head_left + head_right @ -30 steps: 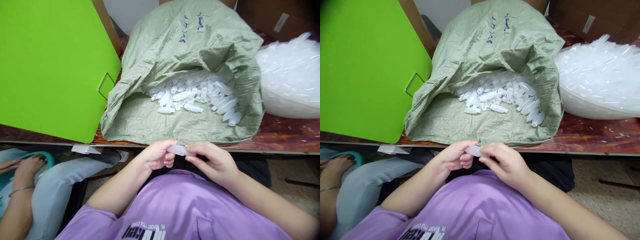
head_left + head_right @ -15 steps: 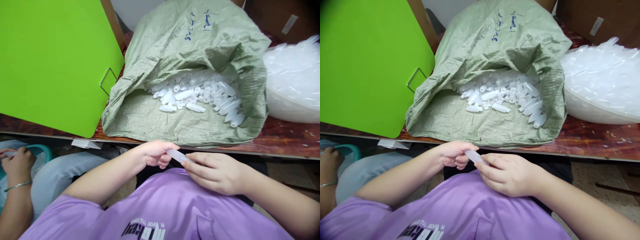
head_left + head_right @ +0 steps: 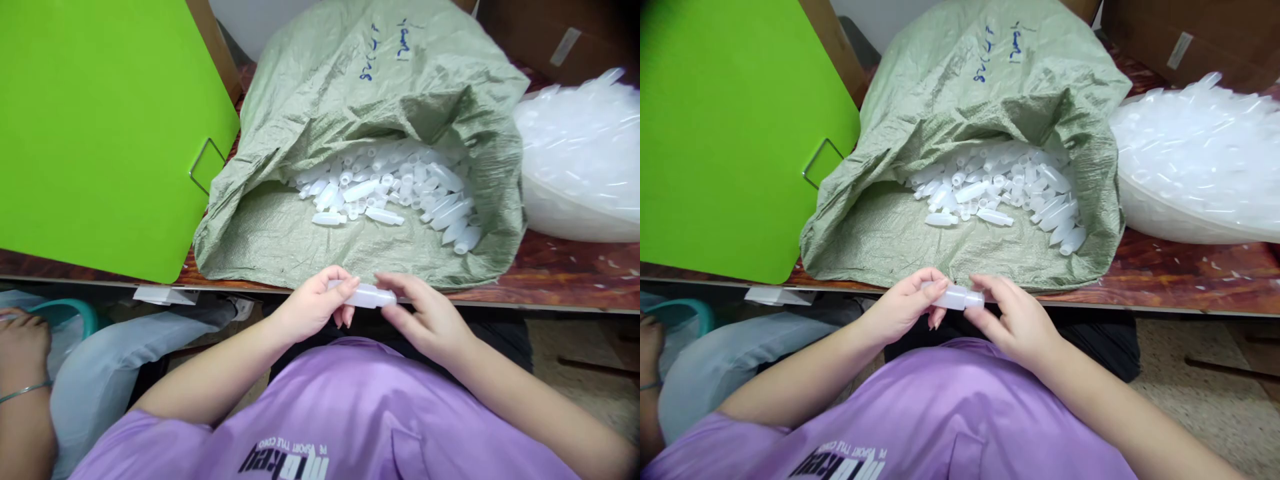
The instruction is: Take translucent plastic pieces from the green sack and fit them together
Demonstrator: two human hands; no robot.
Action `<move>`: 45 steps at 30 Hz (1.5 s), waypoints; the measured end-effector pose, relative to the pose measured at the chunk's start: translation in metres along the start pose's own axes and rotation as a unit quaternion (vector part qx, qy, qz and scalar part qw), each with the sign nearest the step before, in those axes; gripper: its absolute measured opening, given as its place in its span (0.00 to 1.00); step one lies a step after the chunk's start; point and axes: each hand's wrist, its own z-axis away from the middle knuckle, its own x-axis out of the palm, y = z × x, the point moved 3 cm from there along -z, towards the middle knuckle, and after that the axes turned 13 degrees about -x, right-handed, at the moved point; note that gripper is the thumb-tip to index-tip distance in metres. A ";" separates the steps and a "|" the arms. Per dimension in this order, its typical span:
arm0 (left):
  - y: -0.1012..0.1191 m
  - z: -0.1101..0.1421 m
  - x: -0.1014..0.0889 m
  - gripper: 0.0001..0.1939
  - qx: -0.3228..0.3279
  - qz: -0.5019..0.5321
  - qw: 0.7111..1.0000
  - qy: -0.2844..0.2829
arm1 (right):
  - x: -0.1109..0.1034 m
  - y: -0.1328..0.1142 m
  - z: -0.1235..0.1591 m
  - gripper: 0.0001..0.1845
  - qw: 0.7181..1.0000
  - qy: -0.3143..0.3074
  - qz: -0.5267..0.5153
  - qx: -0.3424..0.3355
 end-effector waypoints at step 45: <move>0.048 -0.021 -0.025 0.14 0.085 -0.600 0.777 0.169 | -0.070 0.097 -0.090 0.19 0.914 0.017 0.361 0.186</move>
